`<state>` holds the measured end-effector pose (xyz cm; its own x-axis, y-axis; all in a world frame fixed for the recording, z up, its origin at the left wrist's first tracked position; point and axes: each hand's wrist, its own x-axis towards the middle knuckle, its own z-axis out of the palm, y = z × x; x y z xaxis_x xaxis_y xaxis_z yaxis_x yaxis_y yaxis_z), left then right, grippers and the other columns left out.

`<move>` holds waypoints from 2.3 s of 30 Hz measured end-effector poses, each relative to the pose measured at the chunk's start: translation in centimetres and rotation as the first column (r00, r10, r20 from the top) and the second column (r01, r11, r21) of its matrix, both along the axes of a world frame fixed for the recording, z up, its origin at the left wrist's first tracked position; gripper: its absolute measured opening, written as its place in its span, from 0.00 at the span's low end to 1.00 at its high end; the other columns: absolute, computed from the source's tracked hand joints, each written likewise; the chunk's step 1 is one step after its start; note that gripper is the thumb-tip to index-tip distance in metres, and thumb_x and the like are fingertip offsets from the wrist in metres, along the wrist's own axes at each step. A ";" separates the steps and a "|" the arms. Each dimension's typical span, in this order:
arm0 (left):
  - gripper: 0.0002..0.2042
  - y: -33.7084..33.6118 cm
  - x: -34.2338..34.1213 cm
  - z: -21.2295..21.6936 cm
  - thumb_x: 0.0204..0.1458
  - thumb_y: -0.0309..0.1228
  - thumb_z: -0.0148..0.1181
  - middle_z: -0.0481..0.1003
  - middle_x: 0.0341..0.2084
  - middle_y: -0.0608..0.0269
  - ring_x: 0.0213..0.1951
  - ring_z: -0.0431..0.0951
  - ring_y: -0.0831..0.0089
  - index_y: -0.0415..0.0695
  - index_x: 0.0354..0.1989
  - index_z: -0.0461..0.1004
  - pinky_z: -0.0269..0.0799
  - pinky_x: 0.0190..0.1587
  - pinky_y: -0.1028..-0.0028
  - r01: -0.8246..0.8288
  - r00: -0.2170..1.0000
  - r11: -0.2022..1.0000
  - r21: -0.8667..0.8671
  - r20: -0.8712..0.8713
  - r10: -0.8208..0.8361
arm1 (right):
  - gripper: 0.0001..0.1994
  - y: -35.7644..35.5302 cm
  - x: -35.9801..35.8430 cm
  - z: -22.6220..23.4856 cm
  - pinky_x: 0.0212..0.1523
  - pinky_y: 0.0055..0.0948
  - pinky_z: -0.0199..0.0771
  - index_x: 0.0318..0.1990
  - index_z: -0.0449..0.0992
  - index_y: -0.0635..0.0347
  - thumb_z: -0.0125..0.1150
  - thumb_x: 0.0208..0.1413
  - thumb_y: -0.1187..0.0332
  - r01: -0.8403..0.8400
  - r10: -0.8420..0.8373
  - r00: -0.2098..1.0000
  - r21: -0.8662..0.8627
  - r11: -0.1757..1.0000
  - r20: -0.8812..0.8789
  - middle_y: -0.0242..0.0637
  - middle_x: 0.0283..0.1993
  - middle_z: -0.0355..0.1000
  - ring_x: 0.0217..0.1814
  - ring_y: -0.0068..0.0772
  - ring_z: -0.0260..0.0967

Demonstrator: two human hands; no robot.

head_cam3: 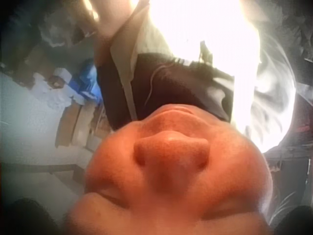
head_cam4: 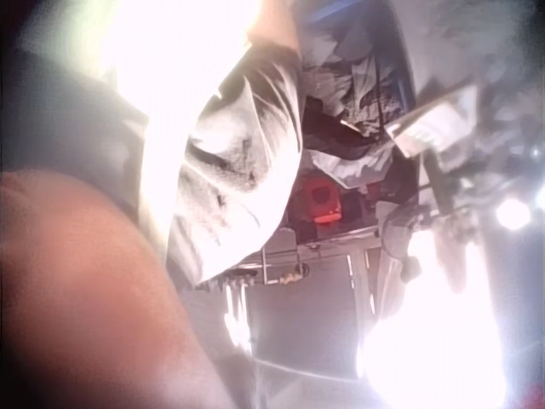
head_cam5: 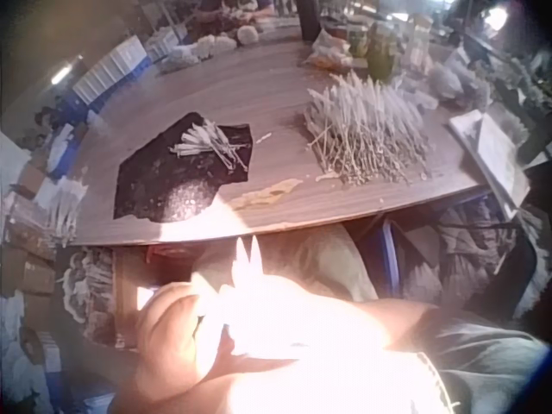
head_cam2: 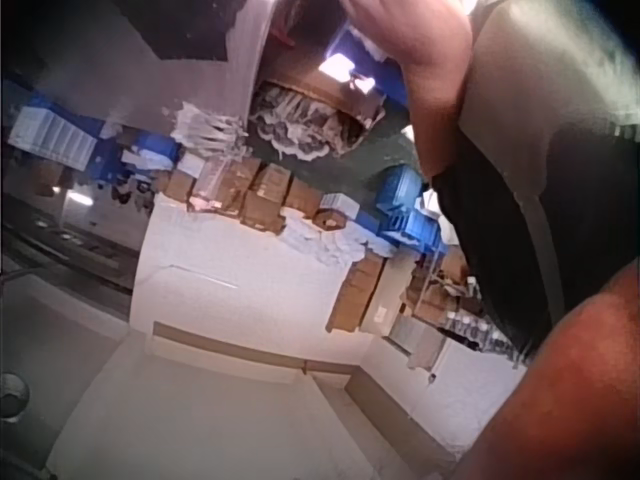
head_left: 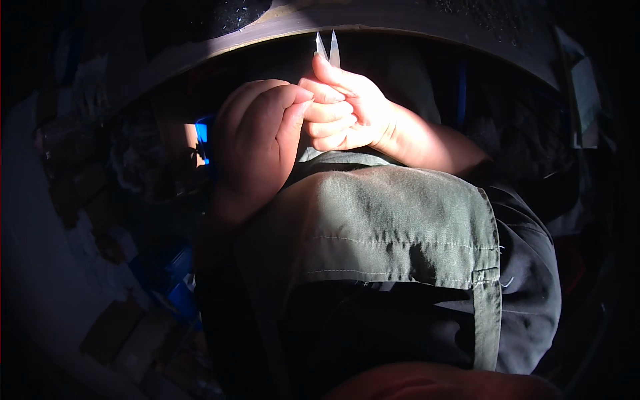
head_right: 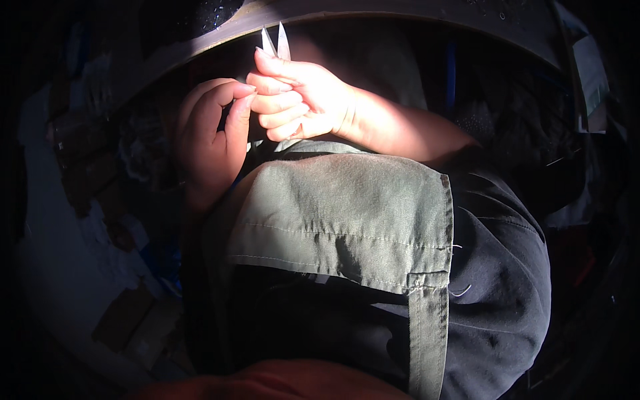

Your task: Manually trimming and bundling synthetic fiber brushes using pliers and rubber bands at an assembly table.

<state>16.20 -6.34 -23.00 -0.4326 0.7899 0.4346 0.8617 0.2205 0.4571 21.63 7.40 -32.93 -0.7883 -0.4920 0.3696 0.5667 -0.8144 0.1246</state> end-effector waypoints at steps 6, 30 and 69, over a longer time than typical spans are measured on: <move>0.05 0.0 -0.3 -0.1 0.46 0.21 0.61 0.74 0.28 0.56 0.32 0.76 0.58 0.40 0.32 0.72 0.73 0.37 0.64 0.048 0.997 0.999 -0.013 -0.058 -0.049 | 0.26 0.0 0.1 0.3 0.17 0.18 0.48 0.19 0.58 0.52 0.36 0.66 0.47 0.029 -0.031 0.999 0.051 0.998 0.036 0.23 0.15 0.50 0.15 0.15 0.43; 0.06 0.3 0.1 -0.9 0.46 0.19 0.60 0.74 0.29 0.56 0.32 0.76 0.57 0.39 0.33 0.72 0.72 0.37 0.64 0.015 1.000 0.997 0.074 -0.020 -0.014 | 0.26 0.0 0.2 0.3 0.17 0.18 0.46 0.19 0.58 0.51 0.38 0.66 0.46 0.042 -0.043 0.998 0.025 0.999 0.054 0.23 0.15 0.52 0.15 0.16 0.43; 0.09 0.6 0.6 -1.1 0.50 0.18 0.56 0.68 0.27 0.71 0.29 0.67 0.88 0.38 0.40 0.70 0.65 0.33 0.86 -0.099 0.437 0.994 0.044 0.900 0.004 | 0.31 -1.4 -0.8 -1.8 0.18 0.20 0.45 0.13 0.48 0.46 0.42 0.58 0.35 -0.231 0.141 0.946 -0.301 0.925 -0.293 0.20 0.12 0.47 0.13 0.16 0.42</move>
<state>16.76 -5.70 -24.06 -0.6560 0.7363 -0.1657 -0.0544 0.1728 0.9834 20.86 5.97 -34.77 -0.5474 -0.4358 0.7145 0.7524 -0.6301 0.1922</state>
